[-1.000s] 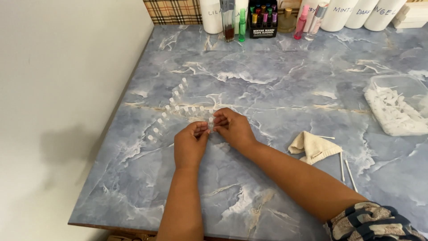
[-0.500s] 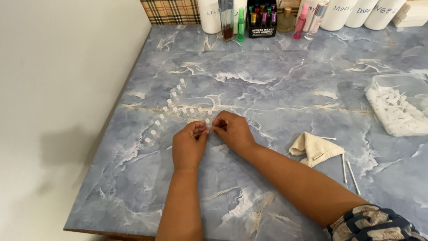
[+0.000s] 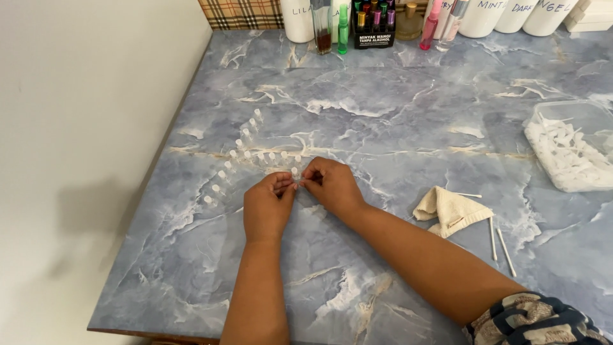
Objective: Assembling small plastic perfume tester vials by joining the body and cap components.
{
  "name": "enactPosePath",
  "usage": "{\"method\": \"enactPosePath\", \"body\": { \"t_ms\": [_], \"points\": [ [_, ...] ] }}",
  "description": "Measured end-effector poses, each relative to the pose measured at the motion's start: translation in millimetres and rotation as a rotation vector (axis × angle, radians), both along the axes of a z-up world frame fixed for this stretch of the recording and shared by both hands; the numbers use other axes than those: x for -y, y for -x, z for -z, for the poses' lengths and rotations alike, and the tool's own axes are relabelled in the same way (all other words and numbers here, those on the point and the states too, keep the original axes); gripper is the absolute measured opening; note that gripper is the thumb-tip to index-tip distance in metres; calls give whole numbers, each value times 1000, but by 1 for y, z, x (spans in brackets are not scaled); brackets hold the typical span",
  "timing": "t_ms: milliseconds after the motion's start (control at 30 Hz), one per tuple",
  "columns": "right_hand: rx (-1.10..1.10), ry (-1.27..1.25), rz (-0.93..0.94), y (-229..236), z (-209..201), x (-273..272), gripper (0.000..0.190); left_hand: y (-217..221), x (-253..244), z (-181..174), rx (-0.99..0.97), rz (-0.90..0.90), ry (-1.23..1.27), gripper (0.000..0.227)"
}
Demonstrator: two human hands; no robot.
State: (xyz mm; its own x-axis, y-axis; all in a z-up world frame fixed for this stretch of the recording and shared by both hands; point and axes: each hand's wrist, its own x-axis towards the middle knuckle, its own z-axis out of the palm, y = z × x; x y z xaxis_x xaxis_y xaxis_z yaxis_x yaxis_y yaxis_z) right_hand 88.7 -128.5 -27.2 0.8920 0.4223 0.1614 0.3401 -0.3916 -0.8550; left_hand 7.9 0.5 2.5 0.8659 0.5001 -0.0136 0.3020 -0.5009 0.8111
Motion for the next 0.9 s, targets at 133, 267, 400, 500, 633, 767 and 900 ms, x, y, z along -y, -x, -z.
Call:
{"method": "enactPosePath", "body": {
  "t_ms": [133,267,400,500,633,767,900],
  "points": [
    [0,15,-4,-2,3,0,7,-1,-1,3,-3,2,4,23],
    [6,40,-6,-2,2,-1,6,-1,0,0,-23,-4,-8,24],
    [39,49,3,-3,3,-2,7,0,0,0,-16,-2,-9,24],
    [58,53,-2,-5,6,-1,6,-1,-1,4,-5,0,-7,25],
    [81,63,9,-8,16,0,8,1,-1,3,0,2,9,26],
    [46,-22,46,-8,19,3,4,5,-5,2,-8,-38,28,23],
    [35,-94,57,-8,26,7,5,15,-4,-4,-59,-80,-6,19]
  ]
}}
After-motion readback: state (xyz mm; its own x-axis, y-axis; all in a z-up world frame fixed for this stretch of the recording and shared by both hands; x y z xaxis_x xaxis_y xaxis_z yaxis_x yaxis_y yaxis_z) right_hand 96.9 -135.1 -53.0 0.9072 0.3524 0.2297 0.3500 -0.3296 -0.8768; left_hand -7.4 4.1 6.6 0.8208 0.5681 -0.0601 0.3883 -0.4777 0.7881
